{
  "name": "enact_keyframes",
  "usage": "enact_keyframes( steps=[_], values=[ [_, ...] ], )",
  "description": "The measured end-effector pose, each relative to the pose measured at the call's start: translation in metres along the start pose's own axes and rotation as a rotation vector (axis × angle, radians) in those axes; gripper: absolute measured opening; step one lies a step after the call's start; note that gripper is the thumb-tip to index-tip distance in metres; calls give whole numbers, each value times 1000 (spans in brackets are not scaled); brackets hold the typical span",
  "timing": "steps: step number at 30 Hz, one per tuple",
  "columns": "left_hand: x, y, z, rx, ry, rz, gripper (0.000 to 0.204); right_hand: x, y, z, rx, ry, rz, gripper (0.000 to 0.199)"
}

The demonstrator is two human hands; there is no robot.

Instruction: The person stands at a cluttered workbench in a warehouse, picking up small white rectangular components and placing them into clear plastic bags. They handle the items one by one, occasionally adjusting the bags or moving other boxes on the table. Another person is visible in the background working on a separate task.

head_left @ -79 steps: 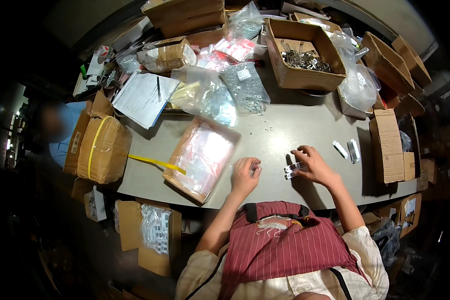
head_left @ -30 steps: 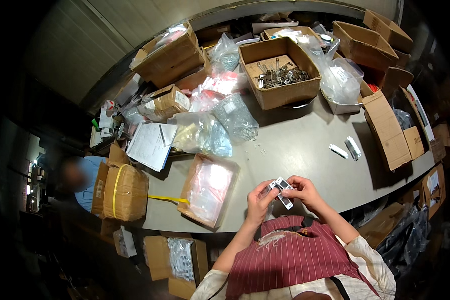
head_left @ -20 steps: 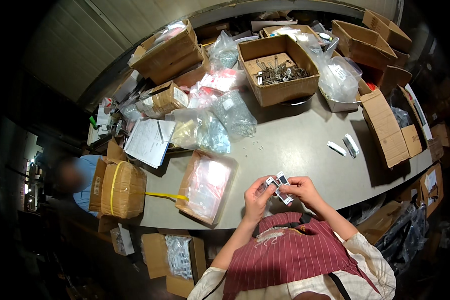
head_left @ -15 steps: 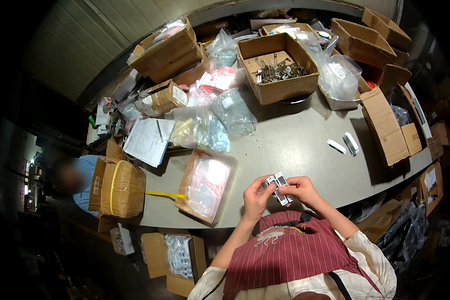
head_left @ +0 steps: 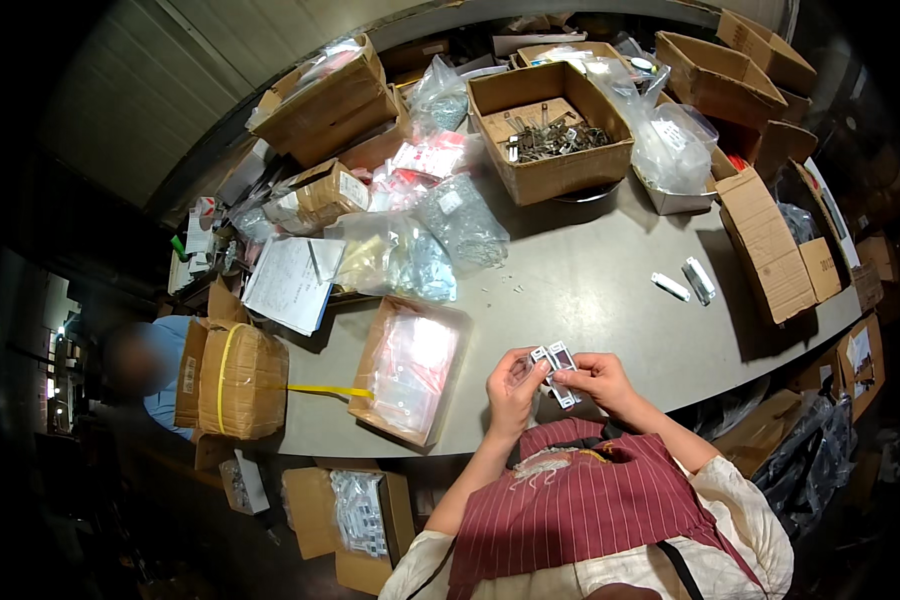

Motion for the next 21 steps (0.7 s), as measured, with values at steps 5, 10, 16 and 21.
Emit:
enact_keyframes(
  steps=[5,10,16,21],
  values=[
    [-1,1,-1,35,-4,-14,22,-1,-1,2,16,7,-15,21],
    [0,-3,-2,99,35,102,20,0,0,2,51,14,-54,24],
    [-2,0,-2,132,44,233,18,-3,-8,8,79,38,-74,23],
    [-12,2,-9,108,82,289,19,-6,-27,17,77,78,-191,23]
  ],
)
Point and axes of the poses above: each hand's wrist, its own z-axis towards the middle knuckle, its own x-axis out of the palm, y = z × x, the point moved 4 cm from there along z, towards the middle knuckle, and after that the axes turned 15 degrees about x, right-handed, at the moved point
